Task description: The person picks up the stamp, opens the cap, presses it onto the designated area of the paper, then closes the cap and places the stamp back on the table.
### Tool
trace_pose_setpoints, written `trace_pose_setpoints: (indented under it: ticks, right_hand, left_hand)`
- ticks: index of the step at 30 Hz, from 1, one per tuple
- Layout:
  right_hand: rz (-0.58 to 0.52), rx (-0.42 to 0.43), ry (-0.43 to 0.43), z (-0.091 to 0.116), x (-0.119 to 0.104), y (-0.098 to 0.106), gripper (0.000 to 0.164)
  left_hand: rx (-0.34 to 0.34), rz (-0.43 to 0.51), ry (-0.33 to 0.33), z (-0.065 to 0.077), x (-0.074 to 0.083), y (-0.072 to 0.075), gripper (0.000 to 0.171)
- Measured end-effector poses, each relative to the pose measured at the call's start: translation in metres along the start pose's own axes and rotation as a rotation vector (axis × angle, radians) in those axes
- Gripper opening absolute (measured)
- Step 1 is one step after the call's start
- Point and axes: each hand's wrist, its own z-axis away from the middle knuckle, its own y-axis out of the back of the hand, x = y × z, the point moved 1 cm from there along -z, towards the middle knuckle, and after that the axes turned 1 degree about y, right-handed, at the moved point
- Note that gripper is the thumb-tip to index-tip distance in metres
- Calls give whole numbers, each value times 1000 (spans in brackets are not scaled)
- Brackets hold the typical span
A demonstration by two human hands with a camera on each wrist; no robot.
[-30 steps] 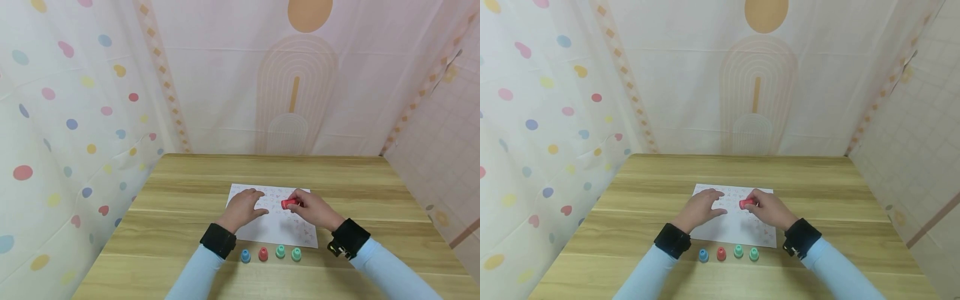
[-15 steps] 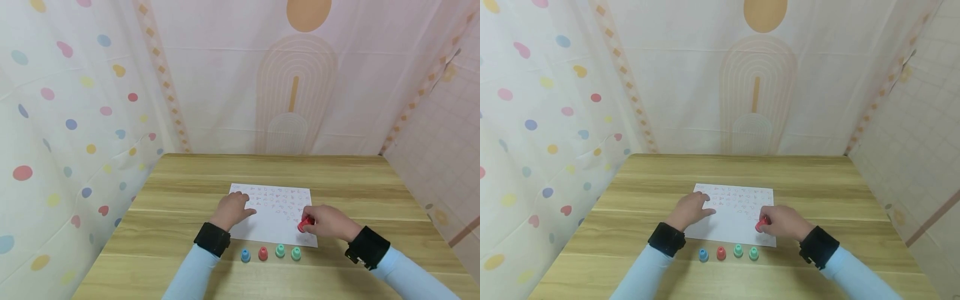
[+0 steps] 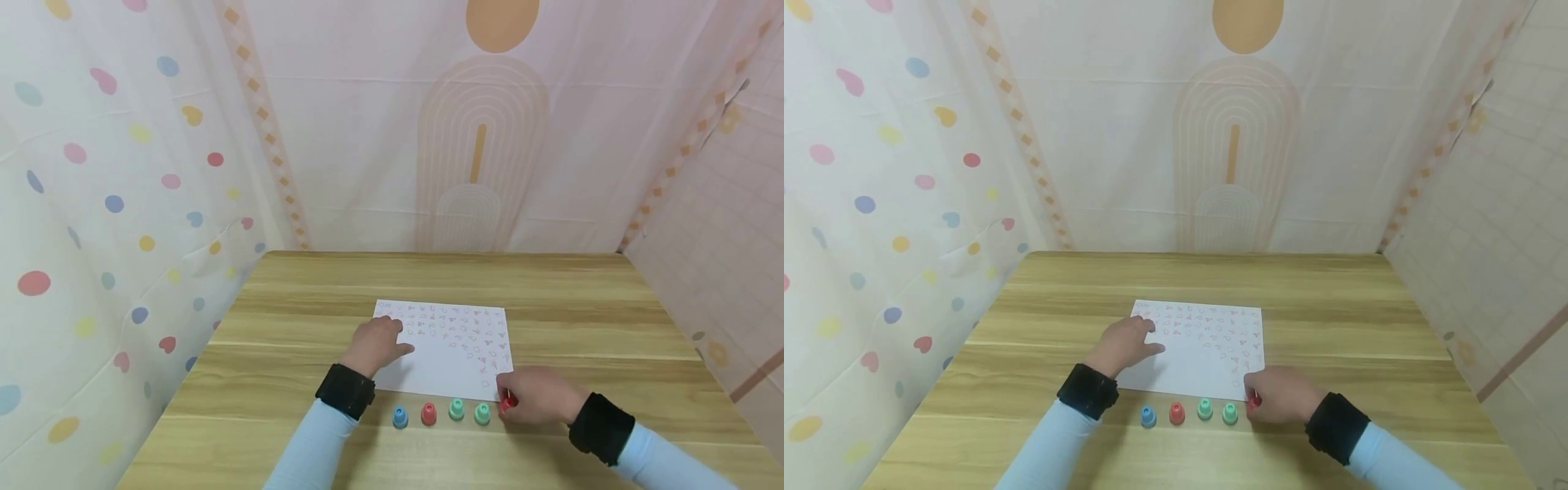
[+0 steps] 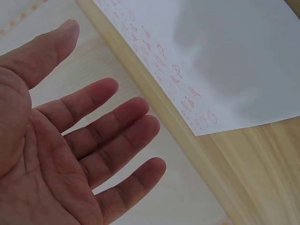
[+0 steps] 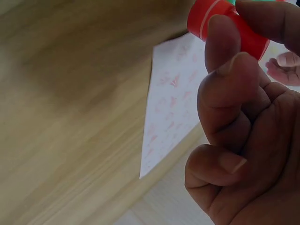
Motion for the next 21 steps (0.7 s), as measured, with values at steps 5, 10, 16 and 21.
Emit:
trace_pose_setpoints:
  ticks: [5,10,16,21]
  right_hand:
    - [-17,-8,9,2,2,-8,13]
    - [-45,-17,5,2,5,-12,14]
    - [-102,-36,-66,5,5,-9,29]
    - [-119,-3,-80,10,6,3,38]
  left_hand:
    - [-9,13,4,1,1,-2,47]
    - [-11,17,-4,2,2,-3,47]
    - [-24,25,11,1,1,-3,47]
    - [-28,26,31,2,-3,-2,48]
